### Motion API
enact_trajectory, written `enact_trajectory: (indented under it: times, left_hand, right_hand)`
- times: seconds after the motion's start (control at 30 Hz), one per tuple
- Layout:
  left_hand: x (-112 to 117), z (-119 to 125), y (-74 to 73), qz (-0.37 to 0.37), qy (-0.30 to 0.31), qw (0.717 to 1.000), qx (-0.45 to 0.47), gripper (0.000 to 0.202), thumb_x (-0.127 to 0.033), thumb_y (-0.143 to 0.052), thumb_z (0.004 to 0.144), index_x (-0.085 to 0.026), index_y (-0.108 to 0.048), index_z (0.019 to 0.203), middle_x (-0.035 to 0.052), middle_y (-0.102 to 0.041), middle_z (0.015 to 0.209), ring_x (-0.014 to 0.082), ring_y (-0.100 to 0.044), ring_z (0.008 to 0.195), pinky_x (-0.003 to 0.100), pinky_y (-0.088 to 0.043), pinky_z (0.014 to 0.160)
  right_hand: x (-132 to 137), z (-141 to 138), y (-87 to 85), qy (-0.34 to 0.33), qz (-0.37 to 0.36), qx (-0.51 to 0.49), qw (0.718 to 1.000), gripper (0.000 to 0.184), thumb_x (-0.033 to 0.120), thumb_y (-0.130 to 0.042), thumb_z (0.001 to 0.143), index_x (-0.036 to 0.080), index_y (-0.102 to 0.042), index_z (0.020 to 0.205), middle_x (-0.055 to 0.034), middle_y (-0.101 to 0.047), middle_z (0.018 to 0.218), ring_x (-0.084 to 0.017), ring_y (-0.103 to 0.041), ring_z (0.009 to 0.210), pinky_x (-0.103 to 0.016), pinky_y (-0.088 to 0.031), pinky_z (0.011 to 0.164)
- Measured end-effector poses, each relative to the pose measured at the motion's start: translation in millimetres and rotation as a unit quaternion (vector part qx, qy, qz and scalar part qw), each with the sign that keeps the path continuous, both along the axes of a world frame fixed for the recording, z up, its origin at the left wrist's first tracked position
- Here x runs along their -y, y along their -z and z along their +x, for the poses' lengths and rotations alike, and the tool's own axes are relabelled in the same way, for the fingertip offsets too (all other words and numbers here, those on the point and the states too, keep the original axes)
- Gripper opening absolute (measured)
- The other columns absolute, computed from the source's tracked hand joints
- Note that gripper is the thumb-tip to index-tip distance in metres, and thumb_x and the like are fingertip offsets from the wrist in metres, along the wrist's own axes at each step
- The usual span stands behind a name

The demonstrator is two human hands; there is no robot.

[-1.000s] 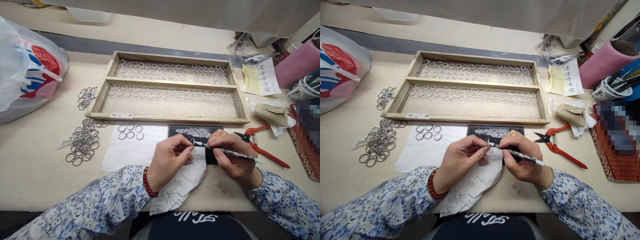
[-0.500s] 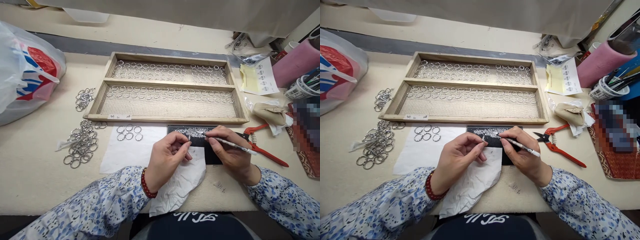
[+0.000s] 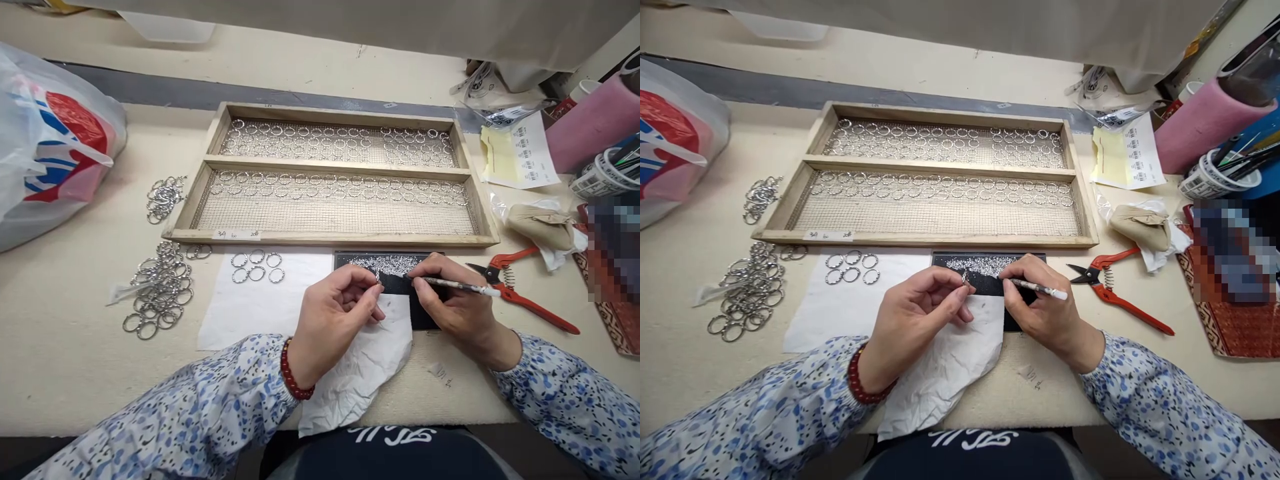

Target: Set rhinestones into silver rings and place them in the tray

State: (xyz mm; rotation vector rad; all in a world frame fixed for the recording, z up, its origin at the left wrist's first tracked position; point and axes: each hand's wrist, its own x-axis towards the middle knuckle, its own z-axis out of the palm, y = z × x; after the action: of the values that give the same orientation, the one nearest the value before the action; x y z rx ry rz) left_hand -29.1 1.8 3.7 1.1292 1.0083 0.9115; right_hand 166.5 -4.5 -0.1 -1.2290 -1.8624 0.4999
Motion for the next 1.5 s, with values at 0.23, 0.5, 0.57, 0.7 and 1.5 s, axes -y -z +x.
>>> enact_trajectory:
  times: [0.23, 0.5, 0.57, 0.7, 1.5]
  left_hand:
    - [-1.1, 0.4, 1.7, 0.001, 0.0, 1.0, -0.003, 0.009, -0.02, -0.066, 0.083, -0.012, -0.064, 0.088, 0.0008, -0.066, 0.066, 0.0109, -0.068, 0.056, 0.019, -0.059, 0.054]
    - [-0.6, 0.3, 4.6, 0.008, 0.003, 1.0, 0.002, 0.007, -0.018, -0.068, 0.082, -0.012, -0.065, 0.086, 0.0011, -0.066, 0.064, 0.0116, -0.068, 0.056, 0.02, -0.059, 0.054]
    - [-0.6, 0.2, 5.0, 0.01, 0.005, 1.0, 0.001, 0.006, -0.017, -0.068, 0.082, -0.012, -0.065, 0.085, 0.0014, -0.067, 0.064, 0.0119, -0.068, 0.056, 0.021, -0.059, 0.053]
    - [-0.6, 0.7, 5.1, 0.005, 0.003, 1.0, -0.001, 0.006, -0.017, -0.067, 0.082, -0.012, -0.066, 0.084, 0.0018, -0.066, 0.064, 0.0129, -0.068, 0.056, 0.022, -0.06, 0.053]
    - [1.1, 0.8, 7.8, 0.014, 0.017, 1.0, 0.0, 0.007, -0.017, -0.066, 0.082, -0.011, -0.066, 0.083, 0.0036, -0.067, 0.069, 0.0133, -0.069, 0.057, 0.022, -0.061, 0.055]
  right_hand:
    - [-1.1, -0.1, 0.0, 0.0, 0.008, 0.014, 1.0, 0.01, 0.011, -0.056, 0.085, 0.016, -0.064, 0.089, -0.0035, -0.063, 0.076, -0.015, -0.06, 0.068, -0.028, -0.048, 0.059]
    - [0.9, 1.7, -0.2, -0.007, 0.0, -0.016, 1.0, 0.011, 0.011, -0.057, 0.085, 0.016, -0.064, 0.092, -0.0039, -0.062, 0.078, -0.015, -0.058, 0.07, -0.03, -0.047, 0.062]
    - [1.8, 2.0, -0.9, -0.011, -0.002, -0.03, 0.999, 0.012, 0.011, -0.057, 0.085, 0.017, -0.064, 0.093, -0.004, -0.062, 0.078, -0.016, -0.058, 0.071, -0.031, -0.047, 0.062]
    - [3.7, 0.8, -3.4, -0.015, 0.002, -0.065, 0.998, 0.015, 0.009, -0.057, 0.085, 0.018, -0.065, 0.095, -0.0036, -0.062, 0.078, -0.016, -0.058, 0.071, -0.032, -0.047, 0.063]
    - [5.2, -4.8, -6.1, -0.114, 0.037, -0.121, 0.985, 0.03, 0.0, -0.059, 0.081, 0.017, -0.067, 0.105, -0.0068, -0.068, 0.088, -0.019, -0.065, 0.081, -0.038, -0.054, 0.077]
